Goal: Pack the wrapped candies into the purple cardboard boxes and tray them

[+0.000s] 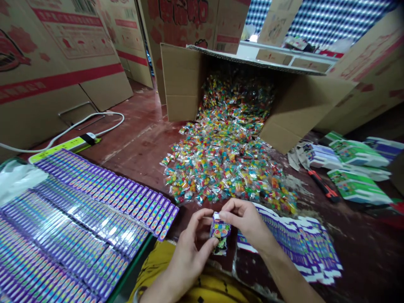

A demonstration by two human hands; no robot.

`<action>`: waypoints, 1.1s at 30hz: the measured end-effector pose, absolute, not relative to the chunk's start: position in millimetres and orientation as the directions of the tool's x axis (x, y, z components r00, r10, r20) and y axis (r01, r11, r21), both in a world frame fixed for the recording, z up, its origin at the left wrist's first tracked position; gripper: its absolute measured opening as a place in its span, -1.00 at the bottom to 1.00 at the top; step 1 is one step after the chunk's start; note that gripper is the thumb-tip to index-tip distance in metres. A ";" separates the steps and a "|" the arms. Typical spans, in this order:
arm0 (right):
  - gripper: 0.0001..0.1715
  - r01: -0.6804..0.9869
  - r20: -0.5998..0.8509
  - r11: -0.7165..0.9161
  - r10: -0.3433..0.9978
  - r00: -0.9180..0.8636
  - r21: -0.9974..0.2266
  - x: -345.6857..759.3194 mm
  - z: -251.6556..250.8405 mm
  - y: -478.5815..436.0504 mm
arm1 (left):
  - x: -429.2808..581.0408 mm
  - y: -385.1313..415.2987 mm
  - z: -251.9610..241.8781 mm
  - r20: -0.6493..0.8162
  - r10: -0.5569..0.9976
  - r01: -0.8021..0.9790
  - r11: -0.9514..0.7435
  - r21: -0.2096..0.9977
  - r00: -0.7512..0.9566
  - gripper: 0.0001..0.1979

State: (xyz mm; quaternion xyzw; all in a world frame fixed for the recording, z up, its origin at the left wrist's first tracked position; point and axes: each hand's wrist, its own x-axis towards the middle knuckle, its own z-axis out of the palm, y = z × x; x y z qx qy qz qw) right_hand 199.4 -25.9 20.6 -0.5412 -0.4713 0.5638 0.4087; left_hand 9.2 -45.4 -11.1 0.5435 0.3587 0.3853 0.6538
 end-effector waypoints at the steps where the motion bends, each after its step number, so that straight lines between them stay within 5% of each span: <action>1: -0.74 0.043 -0.233 -0.230 0.969 -0.088 -0.972 199.8 20.2 -25.0 | 8.8 -45.3 -10.3 -0.055 0.888 -0.109 0.117 0.987 0.457 -0.52; 7: -0.72 0.161 -0.064 -0.055 0.997 -0.051 -0.985 194.3 21.3 -32.7 | 6.1 -47.9 -7.2 -0.121 0.891 -0.051 0.159 0.986 0.437 -0.57; 11: -0.83 0.211 0.012 0.043 0.989 -0.146 -0.976 198.2 25.6 -46.6 | 5.3 -43.8 -3.4 -0.158 0.875 -0.193 0.272 0.943 0.458 -0.69; 16: 0.32 0.391 -0.094 0.036 0.946 -0.309 -0.920 206.5 28.1 -61.8 | 8.0 -37.0 -1.1 -0.195 0.863 -0.428 0.413 0.804 0.466 -0.59; 19: 0.24 0.426 -0.088 0.045 0.954 -0.287 -0.904 201.9 26.8 -64.6 | 6.4 -36.2 4.0 -0.204 0.845 -0.445 0.448 0.775 0.495 -0.58; 22: 0.08 0.466 -0.025 0.083 0.975 -0.222 -0.881 187.8 23.8 -62.9 | -11.7 -32.1 18.9 -0.215 0.854 -0.241 0.361 0.901 0.474 -0.59; 25: 0.02 0.583 0.040 0.155 0.978 -0.205 -0.798 165.2 18.2 -57.7 | -47.5 -22.7 39.7 -0.140 0.973 0.133 0.116 0.984 0.183 -0.55; 28: 0.03 0.701 0.075 0.231 0.966 -0.246 -0.675 137.9 8.0 -49.2 | -82.3 -14.0 51.8 -0.020 0.999 0.391 0.030 0.920 -0.031 -0.60; 33: 0.07 0.777 0.113 0.289 0.955 -0.274 -0.559 98.8 -9.2 -33.5 | -98.1 -12.5 41.3 -0.039 0.997 0.582 -0.011 0.813 0.073 -0.75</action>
